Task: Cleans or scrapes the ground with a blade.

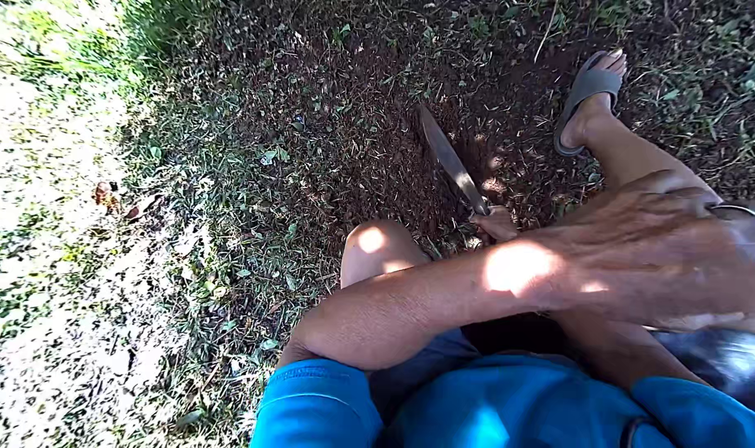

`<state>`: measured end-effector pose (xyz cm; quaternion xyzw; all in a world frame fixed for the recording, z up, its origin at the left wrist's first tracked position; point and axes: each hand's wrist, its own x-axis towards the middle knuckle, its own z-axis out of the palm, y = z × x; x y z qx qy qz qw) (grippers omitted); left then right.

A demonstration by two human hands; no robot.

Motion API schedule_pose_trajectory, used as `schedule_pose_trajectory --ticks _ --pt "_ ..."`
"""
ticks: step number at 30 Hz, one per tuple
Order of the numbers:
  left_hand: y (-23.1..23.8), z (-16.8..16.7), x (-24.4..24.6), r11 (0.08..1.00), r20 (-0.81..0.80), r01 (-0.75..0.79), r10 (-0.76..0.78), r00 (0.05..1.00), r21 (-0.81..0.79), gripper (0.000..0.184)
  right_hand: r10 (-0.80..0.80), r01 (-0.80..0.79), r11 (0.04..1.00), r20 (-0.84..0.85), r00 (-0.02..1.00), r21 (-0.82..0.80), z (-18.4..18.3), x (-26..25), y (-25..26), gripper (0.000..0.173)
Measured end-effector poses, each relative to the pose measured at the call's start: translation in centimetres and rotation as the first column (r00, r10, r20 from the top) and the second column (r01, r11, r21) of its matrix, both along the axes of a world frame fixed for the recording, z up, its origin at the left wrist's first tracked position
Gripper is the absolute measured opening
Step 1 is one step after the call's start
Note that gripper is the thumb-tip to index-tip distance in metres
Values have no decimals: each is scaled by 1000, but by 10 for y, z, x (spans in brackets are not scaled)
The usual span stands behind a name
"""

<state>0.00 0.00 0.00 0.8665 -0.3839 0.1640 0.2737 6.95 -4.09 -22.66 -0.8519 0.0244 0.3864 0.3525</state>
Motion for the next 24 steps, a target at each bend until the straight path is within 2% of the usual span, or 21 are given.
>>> schedule_pose_trajectory --ticks 2,4,6,8,10,11,12,13,14,15,16,18,20,22,24 --pt "-1 -2 -3 1000 14 4 -4 1000 -17 28 -176 149 954 87 980 259 -9 23 -3 21" --pt "0 -5 -8 998 39 -6 9 999 -66 27 -342 248 836 112 933 490 22 43 7 17" --pt "1 -10 -12 997 43 -6 9 999 -81 31 -468 265 690 136 873 674 52 61 22 16" --pt "4 -12 -16 997 4 -2 3 1000 -71 32 -596 334 526 58 801 782 68 76 45 21" --pt "5 -12 -16 996 -28 8 -11 1000 -84 30 -660 402 426 -26 751 810 64 79 70 20" --pt "7 -9 -16 998 -45 18 -21 999 -67 31 -658 431 434 -48 751 791 51 75 79 19" --pt "8 -6 -15 999 -56 30 -32 998 -36 32 -632 462 495 -60 773 736 34 68 85 19" --pt "9 -4 -14 999 -69 38 -39 997 -19 32 -563 469 624 -57 825 625 13 56 87 20" --pt "9 -3 -13 999 -69 40 -42 997 -26 31 -440 419 790 -63 896 447 -6 43 83 19" --pt "8 -2 -12 999 -75 42 -44 996 -28 31 -254 271 932 -100 962 239 -17 31 76 17" --pt "8 -4 -11 999 -72 41 -43 997 -21 31 -65 75 995 -141 988 67 -28 22 70 18" --pt "11 -7 -7 999 -52 44 -43 998 11 34 125 -142 986 -176 976 -89 -45 7 65 26" --pt "12 -9 -4 999 -34 27 -26 999 25 36 223 -239 965 -146 964 -108 -45 3 56 29" --pt "10 -13 -3 1000 -11 15 -14 1000 13 37 317 -327 937 -91 944 -123 -30 7 47 32" --pt "8 -14 -4 1000 -17 12 -12 1000 8 38 338 -335 936 16 941 -110 -14 17 41 35"
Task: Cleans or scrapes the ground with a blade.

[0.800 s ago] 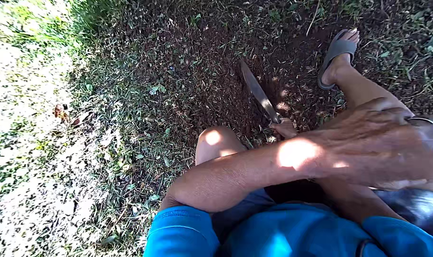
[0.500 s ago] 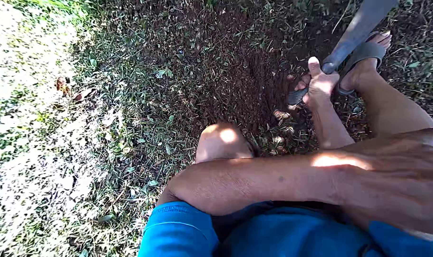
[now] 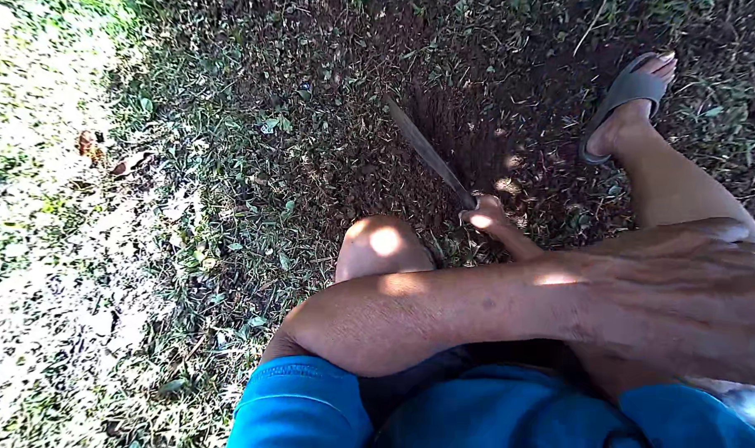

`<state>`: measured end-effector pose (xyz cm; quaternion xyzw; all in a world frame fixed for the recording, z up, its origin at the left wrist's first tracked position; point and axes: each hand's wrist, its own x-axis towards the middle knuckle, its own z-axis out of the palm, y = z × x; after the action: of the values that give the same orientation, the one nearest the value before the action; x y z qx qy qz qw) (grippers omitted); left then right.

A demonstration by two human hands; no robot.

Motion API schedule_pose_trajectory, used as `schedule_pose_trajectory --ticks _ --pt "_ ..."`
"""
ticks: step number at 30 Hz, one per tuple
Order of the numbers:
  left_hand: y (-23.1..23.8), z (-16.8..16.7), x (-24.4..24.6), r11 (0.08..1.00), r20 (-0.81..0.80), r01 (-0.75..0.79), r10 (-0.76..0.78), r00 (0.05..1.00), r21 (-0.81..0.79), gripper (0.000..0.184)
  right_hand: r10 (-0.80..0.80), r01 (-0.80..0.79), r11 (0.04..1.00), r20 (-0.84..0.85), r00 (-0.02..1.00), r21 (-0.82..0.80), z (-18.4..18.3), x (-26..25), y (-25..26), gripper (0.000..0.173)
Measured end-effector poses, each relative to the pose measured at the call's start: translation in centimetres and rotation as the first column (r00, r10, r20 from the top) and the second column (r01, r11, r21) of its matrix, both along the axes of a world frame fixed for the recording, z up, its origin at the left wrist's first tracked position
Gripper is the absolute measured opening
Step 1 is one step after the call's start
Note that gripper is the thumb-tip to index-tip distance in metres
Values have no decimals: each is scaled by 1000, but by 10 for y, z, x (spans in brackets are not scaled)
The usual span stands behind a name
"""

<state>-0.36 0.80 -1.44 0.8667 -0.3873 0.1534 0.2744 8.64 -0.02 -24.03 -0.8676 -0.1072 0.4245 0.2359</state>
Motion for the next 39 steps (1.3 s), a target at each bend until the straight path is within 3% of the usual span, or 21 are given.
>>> schedule_pose_trajectory --ticks 2,4,6,8,10,11,12,13,15,17,18,20,22,25,29,32,34,36,38,39 --pt "1 2 -2 1000 -11 4 -3 1000 20 39 -93 83 989 81 992 123 17 11 -3 38" --pt "3 2 -2 1000 1 -10 10 1000 15 36 -284 226 907 119 951 356 37 21 0 32" --pt "5 2 -3 1000 -6 -8 8 1000 7 35 -486 362 681 24 873 637 63 31 12 20" --pt "8 1 -5 1000 -11 -11 11 1000 8 36 -611 430 392 -120 783 813 81 44 31 21" --pt "10 0 -6 1000 -27 -20 20 999 1 36 -668 488 214 -238 705 847 83 54 54 20" --pt "11 -1 -6 1000 -37 -20 21 999 10 37 -677 516 168 -282 680 840 75 53 65 20" --pt "11 -3 -5 1000 -53 -24 24 998 13 37 -670 549 197 -297 680 812 61 47 72 19" --pt "11 -6 -4 1000 -60 -29 30 998 8 36 -644 588 303 -294 706 750 46 35 73 18" --pt "11 -11 2 999 -44 -45 45 998 8 35 -519 572 678 -250 817 461 7 11 66 17" --pt "13 -12 6 998 -46 -62 62 997 14 37 -294 315 945 -192 936 90 -24 2 66 21" --pt "15 -10 7 997 -63 -77 77 995 8 37 -192 188 981 -198 961 -38 -24 -6 68 23" --pt "23 -5 10 996 -85 -93 94 992 12 38 -61 23 986 -233 971 -166 11 -22 74 26" --pt "27 -5 13 994 -92 -110 107 990 -28 32 52 -81 985 -187 981 -151 32 -29 70 28" --pt "30 -9 14 995 -40 -100 99 994 -5 29 110 -110 994 -48 993 -1 12 -19 61 29" --pt "29 -7 9 995 0 -101 101 995 -24 31 -117 102 963 46 992 252 35 -5 62 34" --pt "33 0 6 995 -53 -95 94 994 -15 35 -349 309 788 -27 937 533 51 -3 65 21" --pt "37 1 8 994 -40 -102 101 994 -26 34 -410 393 720 -106 906 572 49 -1 72 21" --pt "42 2 11 993 -8 -116 116 993 -33 34 -420 388 756 -64 905 527 17 5 85 22" --pt "47 -1 16 986 32 -156 159 987 -63 34 -341 293 900 104 934 322 -9 -10 81 27" --pt "50 -2 19 979 14 -187 189 982 -82 35 -250 229 956 101 963 185 0 -23 69 34"
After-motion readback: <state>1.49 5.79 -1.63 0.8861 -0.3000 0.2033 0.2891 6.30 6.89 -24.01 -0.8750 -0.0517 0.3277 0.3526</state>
